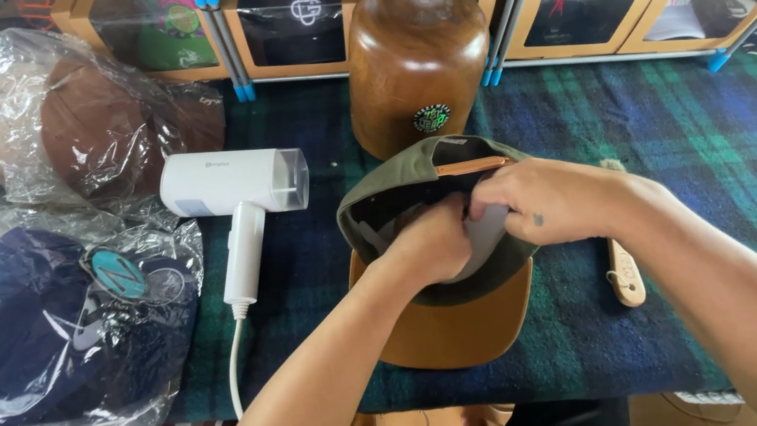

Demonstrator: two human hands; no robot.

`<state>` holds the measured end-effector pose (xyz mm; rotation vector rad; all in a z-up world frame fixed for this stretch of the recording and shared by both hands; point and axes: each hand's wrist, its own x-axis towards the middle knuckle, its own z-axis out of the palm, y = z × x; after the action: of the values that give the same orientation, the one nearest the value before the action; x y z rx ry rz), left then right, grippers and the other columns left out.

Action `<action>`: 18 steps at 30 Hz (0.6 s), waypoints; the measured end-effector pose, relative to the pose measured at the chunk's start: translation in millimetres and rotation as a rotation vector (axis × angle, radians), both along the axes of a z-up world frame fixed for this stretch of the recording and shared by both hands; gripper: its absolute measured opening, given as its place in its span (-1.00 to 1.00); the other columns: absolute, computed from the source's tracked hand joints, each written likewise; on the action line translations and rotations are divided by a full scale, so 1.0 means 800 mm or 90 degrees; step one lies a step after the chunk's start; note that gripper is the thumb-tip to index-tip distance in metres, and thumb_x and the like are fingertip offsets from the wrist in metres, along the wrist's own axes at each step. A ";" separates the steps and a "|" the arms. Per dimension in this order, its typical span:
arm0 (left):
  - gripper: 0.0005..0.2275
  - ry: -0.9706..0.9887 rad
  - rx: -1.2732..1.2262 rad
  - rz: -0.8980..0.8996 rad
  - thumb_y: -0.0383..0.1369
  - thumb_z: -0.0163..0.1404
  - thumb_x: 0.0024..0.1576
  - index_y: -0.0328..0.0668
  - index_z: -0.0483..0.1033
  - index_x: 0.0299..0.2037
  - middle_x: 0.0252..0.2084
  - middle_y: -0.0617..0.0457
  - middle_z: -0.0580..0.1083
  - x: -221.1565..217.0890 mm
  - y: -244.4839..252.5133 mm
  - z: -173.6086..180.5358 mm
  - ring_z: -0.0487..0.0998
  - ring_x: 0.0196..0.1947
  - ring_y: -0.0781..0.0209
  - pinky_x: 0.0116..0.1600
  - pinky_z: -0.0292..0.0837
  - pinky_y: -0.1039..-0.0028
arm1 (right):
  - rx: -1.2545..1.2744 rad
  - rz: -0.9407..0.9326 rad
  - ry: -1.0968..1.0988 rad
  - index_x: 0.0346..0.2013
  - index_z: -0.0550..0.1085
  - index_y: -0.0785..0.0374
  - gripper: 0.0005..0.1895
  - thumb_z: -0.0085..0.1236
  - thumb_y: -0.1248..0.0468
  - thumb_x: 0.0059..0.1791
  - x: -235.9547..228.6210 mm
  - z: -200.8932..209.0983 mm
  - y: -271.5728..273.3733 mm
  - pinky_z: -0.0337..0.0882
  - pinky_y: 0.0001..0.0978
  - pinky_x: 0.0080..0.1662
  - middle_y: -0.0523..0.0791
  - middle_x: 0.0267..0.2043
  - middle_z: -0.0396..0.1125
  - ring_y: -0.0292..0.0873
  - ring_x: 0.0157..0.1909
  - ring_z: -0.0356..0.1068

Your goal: Brushing and steaming a camouflage hat to clean and shape it before inserting a plastic shaper.

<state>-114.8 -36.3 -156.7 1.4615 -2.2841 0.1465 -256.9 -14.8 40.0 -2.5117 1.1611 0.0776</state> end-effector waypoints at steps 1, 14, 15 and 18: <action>-0.73 0.002 -0.002 -0.002 -0.42 -0.19 -0.06 -0.01 0.54 -0.22 -0.51 0.13 0.47 0.007 0.005 0.028 0.55 -0.48 0.02 -0.35 0.35 0.07 | -0.002 -0.002 0.002 -0.24 0.56 0.20 -0.70 -0.09 0.35 -0.18 -0.002 0.001 0.001 0.51 0.05 -0.13 0.12 -0.33 0.48 0.23 -0.13 0.50; -0.69 0.146 0.463 -0.091 -0.32 -0.13 0.22 -0.04 0.59 0.11 -0.04 -0.18 0.59 0.040 -0.005 0.085 0.61 0.04 -0.18 0.00 0.56 0.10 | -0.128 0.116 0.091 -0.11 0.42 0.13 -0.71 0.01 0.39 -0.12 -0.024 0.003 0.021 0.44 0.00 -0.04 -0.10 -0.24 0.35 0.11 -0.10 0.42; -0.69 0.135 0.434 -0.111 -0.32 -0.13 0.21 -0.05 0.60 0.09 -0.13 -0.14 0.61 0.039 -0.010 0.078 0.66 -0.05 -0.13 -0.05 0.58 0.16 | -0.172 0.132 0.093 -0.08 0.41 0.09 -0.70 0.05 0.38 -0.11 -0.026 0.002 0.022 0.40 -0.01 -0.03 -0.18 -0.24 0.32 0.05 -0.09 0.39; -0.66 0.146 0.376 -0.165 -0.45 -0.21 0.20 -0.39 0.55 0.08 -0.15 -0.42 0.56 0.029 0.020 0.111 0.62 -0.08 -0.27 -0.08 0.58 0.12 | -0.240 0.130 0.085 -0.14 0.43 0.10 -0.77 0.04 0.40 -0.07 -0.024 -0.013 0.011 0.37 -0.02 0.06 -0.24 -0.27 0.31 -0.02 -0.11 0.39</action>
<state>-91.3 -20.4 -68.1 1.3201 -2.3972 -0.7894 -276.3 -6.2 29.8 -2.9951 1.0434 0.0872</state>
